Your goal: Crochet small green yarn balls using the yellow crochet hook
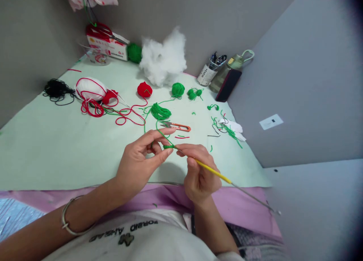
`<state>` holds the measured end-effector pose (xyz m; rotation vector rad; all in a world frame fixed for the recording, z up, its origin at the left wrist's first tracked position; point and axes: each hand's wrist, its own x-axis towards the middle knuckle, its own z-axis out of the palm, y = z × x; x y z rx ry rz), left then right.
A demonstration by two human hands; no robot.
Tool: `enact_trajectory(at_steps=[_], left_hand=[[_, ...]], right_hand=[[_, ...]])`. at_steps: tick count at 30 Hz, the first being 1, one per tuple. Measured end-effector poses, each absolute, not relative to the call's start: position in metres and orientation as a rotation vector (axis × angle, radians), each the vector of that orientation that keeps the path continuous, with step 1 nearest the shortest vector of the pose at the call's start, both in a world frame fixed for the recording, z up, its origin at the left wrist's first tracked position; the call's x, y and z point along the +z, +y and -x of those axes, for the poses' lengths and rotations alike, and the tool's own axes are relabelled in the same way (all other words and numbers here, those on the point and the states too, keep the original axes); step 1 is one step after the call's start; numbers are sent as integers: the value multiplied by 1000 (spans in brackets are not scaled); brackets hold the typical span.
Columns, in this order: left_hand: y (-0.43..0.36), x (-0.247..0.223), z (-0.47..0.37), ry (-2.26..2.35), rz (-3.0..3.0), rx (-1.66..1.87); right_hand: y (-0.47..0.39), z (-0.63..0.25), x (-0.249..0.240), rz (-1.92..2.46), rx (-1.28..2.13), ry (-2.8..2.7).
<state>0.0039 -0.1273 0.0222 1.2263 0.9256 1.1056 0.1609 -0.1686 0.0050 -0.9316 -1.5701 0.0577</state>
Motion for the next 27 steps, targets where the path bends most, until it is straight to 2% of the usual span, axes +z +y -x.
enact_trajectory(at_steps=[3, 6, 7, 9, 12, 15, 17, 23, 25, 27], left_hand=[[-130, 23, -7, 903, -1150, 1117], [-125, 25, -6, 729, -877, 955], [-123, 27, -5, 673, -786, 883], [-117, 29, -2, 610, -661, 793], [-113, 32, 2, 597, -640, 812], [-116, 30, 2, 588, -735, 825], [-119, 27, -1, 604, -790, 845], [-117, 24, -7, 611, -683, 817], [-114, 25, -5, 585, -611, 764], [-111, 27, -4, 579, -581, 781]], right_hand=[[-167, -160, -2, 976, -161, -1685], [-167, -159, -6, 1046, -359, -1730], [-167, -159, -5, 1052, -351, -1709], [-166, -160, -1, 1053, -118, -1621], [-163, -160, 9, 991, 293, -1318], [-160, -158, 14, 975, 484, -1236], [-160, -156, 12, 990, 434, -1294], [-164, -156, 2, 1095, -86, -1627], [-164, -158, 4, 1102, -24, -1545], [-162, -160, 8, 1067, 183, -1353]])
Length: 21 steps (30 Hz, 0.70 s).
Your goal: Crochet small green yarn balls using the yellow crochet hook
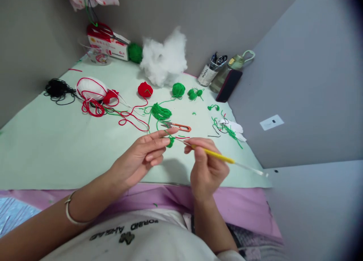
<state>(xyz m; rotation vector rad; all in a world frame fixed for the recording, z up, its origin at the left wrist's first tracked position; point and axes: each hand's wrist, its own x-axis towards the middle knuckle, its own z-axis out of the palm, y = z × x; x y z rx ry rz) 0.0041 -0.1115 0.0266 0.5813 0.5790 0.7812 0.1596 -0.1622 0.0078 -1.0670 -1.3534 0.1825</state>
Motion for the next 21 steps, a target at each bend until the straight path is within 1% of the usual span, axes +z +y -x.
enact_trajectory(at_steps=[2, 4, 12, 16, 21], left_hand=[[-111, 27, -4, 587, -621, 842], [-113, 26, -4, 601, -704, 874], [-115, 27, -2, 633, -832, 856], [-113, 30, 1, 665, -871, 854], [-115, 27, 2, 747, -1019, 934]], right_hand=[[-160, -160, 12, 997, 379, -1219], [-159, -159, 14, 965, 488, -1223], [-159, -165, 12, 997, 676, -1092], [-161, -164, 15, 954, 676, -1118], [-168, -161, 18, 995, 517, -1236]])
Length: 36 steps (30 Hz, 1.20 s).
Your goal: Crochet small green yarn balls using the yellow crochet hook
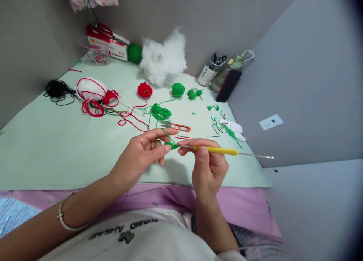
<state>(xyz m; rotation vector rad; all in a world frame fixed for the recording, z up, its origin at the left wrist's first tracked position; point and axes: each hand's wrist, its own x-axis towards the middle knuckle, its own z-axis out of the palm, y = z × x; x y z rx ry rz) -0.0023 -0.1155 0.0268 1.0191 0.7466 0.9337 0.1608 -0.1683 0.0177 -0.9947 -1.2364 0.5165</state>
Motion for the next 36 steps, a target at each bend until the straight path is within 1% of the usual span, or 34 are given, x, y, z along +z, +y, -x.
enact_trajectory(at_steps=[3, 6, 8, 10, 11, 13, 15, 17, 20, 23, 25, 27, 29, 32, 34, 36], left_hand=[[-119, 25, 2, 840, -1145, 963], [-124, 26, -1, 903, -1177, 1039], [-124, 27, -3, 833, -1063, 1011], [-121, 27, -4, 702, -875, 880], [-118, 28, -3, 643, -782, 821], [-113, 28, -1, 583, -659, 767], [-111, 29, 2, 570, -634, 792], [-112, 29, 3, 565, -681, 820], [-116, 28, 1, 588, -790, 845], [-119, 26, -4, 611, -800, 897], [-117, 25, -5, 596, -736, 871], [-114, 25, -5, 578, -650, 794], [-111, 26, -4, 570, -583, 759], [-110, 27, -3, 585, -615, 831], [-113, 27, -2, 616, -710, 870], [-116, 26, -2, 641, -785, 873]], right_hand=[[-171, -161, 15, 1033, 356, -1400], [-170, -160, 5, 1048, 85, -1605], [-168, -160, -3, 1062, -143, -1703], [-166, -159, -7, 1030, -269, -1693], [-165, -159, -7, 1049, -210, -1652], [-164, -159, -1, 1020, 28, -1509], [-162, -159, 6, 984, 285, -1297], [-160, -159, 12, 956, 438, -1209], [-159, -157, 13, 998, 416, -1292], [-161, -157, 6, 1073, 184, -1477], [-163, -158, 2, 1085, -8, -1603], [-164, -160, 2, 1069, -62, -1613], [-163, -161, 5, 1044, 83, -1462], [-160, -160, 11, 1008, 384, -1228], [-158, -158, 12, 992, 469, -1239], [-158, -157, 12, 995, 482, -1264]])
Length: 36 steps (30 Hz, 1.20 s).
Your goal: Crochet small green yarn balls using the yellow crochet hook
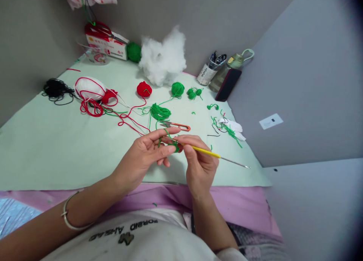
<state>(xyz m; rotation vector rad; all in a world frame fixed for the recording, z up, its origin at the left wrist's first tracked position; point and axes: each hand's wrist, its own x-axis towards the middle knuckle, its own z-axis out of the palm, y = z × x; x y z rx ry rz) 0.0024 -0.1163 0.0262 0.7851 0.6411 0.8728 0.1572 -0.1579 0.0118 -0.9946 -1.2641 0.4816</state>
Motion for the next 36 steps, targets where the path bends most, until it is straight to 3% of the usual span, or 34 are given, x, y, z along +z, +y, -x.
enact_trajectory(at_steps=[9, 13, 21, 30, 36], left_hand=[[-114, 28, 3, 668, -865, 869], [-116, 24, 3, 713, -954, 923], [-119, 21, -2, 767, -896, 986], [-114, 22, 5, 832, -1099, 1032], [-118, 24, -1, 739, -863, 917]], right_hand=[[-162, -162, 15, 951, 705, -1096], [-167, -159, 15, 1020, 500, -1261], [-169, -155, -2, 1009, -267, -1712], [-163, -161, 12, 1039, 102, -1516], [-163, -156, -8, 1039, -280, -1697]])
